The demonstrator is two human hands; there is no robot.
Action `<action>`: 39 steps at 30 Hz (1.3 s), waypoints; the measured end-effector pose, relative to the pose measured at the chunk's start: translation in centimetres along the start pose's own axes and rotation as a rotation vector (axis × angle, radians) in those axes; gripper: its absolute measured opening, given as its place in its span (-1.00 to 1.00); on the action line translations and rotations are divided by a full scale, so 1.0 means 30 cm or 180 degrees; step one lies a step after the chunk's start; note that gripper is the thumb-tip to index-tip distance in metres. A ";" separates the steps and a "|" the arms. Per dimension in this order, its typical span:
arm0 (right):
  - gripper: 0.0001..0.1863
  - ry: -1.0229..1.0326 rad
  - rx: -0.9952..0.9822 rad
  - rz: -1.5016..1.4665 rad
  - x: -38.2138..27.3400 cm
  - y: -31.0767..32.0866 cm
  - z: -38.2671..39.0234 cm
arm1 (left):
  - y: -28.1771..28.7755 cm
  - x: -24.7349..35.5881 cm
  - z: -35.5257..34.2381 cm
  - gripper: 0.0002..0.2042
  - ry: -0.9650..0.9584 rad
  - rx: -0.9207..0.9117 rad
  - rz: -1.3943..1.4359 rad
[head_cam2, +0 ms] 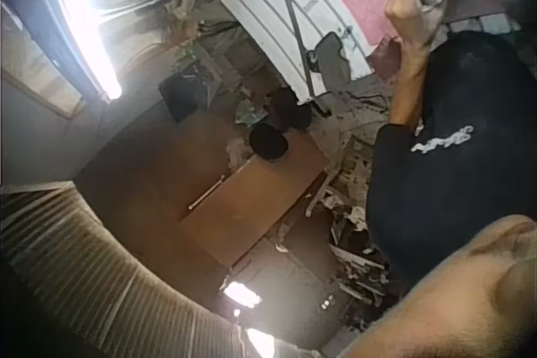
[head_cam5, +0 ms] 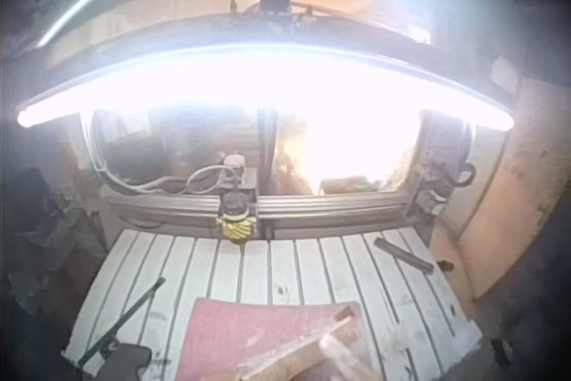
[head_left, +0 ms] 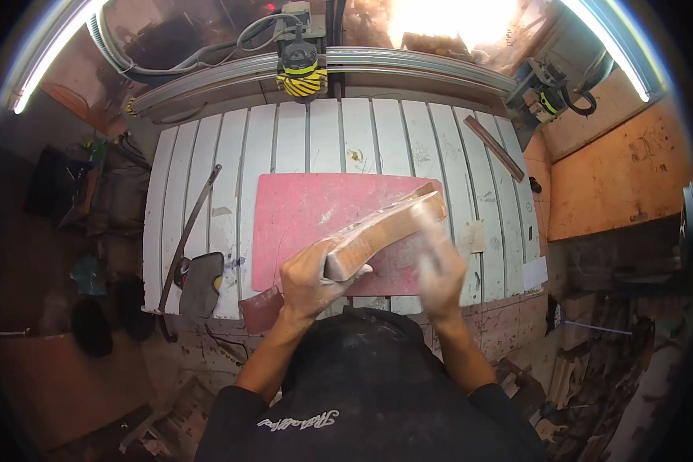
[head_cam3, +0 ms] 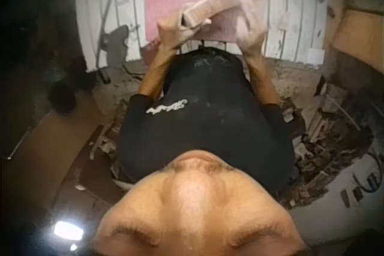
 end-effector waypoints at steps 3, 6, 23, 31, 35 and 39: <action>-0.35 -0.0608 -0.1034 -0.0268 -0.075 -0.069 0.105 | -0.016 0.033 -0.007 -0.36 -0.0076 -0.0152 -0.0060; -0.33 -0.0756 -0.0900 0.0056 -0.038 -0.109 0.120 | -0.018 0.019 0.010 -0.39 0.0267 -0.0178 -0.0066; -0.36 -0.0564 -0.0917 -0.0167 -0.174 -0.096 0.147 | -0.027 0.048 0.054 -0.50 0.0152 -0.0147 0.0167; -0.43 -0.0532 -0.0938 -0.0212 -0.185 -0.121 0.137 | -0.023 0.027 0.037 -0.54 0.0157 -0.0090 0.0120; -0.47 -0.0907 -0.0892 0.0162 -0.091 -0.124 0.134 | -0.027 0.036 0.038 -0.55 0.0228 -0.0141 0.0043; -0.53 -0.0385 -0.0920 -0.0391 -0.134 -0.125 0.129 | -0.027 0.027 0.037 -0.55 0.0141 -0.0043 0.0119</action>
Point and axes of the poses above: each hand's wrist, its own z-axis away from the middle knuckle, its own y-axis out of the back of the hand, x = y × z, the point moved 4 cm from there along -z, towards the middle knuckle, and after that the axes turned 10 degrees about x, right-handed, at the moved point
